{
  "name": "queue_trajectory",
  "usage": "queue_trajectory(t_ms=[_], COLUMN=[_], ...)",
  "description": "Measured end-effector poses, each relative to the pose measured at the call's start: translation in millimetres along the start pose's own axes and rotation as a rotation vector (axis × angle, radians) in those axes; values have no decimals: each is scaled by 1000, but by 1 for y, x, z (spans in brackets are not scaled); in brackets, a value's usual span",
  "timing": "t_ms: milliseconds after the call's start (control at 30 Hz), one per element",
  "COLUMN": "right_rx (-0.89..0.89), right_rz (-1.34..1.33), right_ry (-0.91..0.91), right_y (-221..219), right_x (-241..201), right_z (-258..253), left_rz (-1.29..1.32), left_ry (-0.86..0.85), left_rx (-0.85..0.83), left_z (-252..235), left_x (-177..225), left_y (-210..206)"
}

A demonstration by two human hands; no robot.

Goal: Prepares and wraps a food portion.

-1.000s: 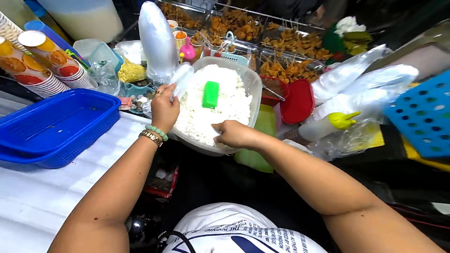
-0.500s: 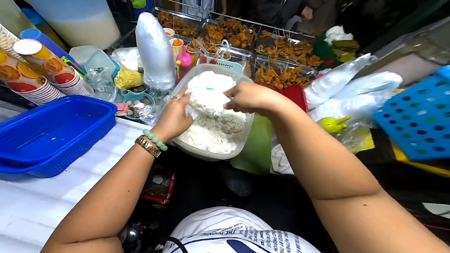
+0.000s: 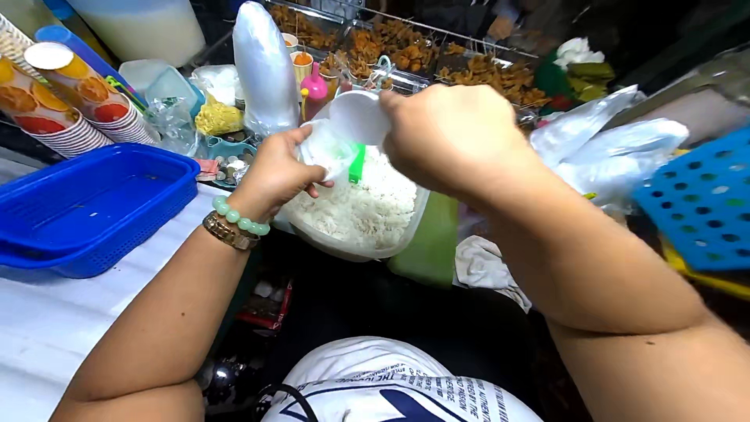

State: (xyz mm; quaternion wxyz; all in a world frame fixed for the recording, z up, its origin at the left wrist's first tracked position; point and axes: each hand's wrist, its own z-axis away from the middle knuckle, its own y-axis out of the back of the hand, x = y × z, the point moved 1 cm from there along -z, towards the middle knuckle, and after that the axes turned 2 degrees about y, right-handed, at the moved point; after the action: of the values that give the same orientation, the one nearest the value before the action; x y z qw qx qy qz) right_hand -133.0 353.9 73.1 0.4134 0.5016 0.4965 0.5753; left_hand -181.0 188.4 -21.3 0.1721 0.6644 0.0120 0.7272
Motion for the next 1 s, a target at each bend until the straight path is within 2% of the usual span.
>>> queue_trajectory(t_ms=[67, 100, 200, 267, 367, 433, 500, 533, 600, 667, 733, 833, 900, 1000], right_rx=[3, -54, -228, -82, 374, 407, 337, 334, 395, 463, 346, 242, 320, 467], right_rz=[-101, -158, -299, -364, -411, -378, -371, -417, -568, -818, -1060, -1064, -1033, -1354], right_ry=[-72, -91, 6, 155, 459, 532, 515, 498, 433, 409, 503, 490, 436, 452], right_y=[-15, -28, -77, -93, -91, -87, -80, -73, -59, -60, -69, -75, -62, -44], right_x=[18, 22, 20, 16, 15, 14, 19, 21, 22, 20, 11, -2, 2, 0], right_z=[2, 0, -11, -14, -27, -37, -41, -40, -33, -31, -34, -37, -41, -40], left_rz=[8, 11, 17, 45, 40, -181, -488, -547, -499, -280, -36, 46, 110, 53], left_ry=[5, 2, -12, -45, -116, -179, -218, -212, -225, -350, -528, -754, -722, -551], left_rx=[32, 55, 105, 116, 124, 171, 228, 238, 234, 158, 71, 99, 78, -153], left_z=[0, -1, 0, 2, 8, 11, 11, 10, 12, 19, 27, 18, 9, 14], left_x=[2, 3, 5, 7, 10, 12, 13, 14, 15, 18, 22, 16, 9, -3], left_y=[6, 9, 14, 15, 14, 19, 30, 34, 35, 27, 16, 11, 13, -5])
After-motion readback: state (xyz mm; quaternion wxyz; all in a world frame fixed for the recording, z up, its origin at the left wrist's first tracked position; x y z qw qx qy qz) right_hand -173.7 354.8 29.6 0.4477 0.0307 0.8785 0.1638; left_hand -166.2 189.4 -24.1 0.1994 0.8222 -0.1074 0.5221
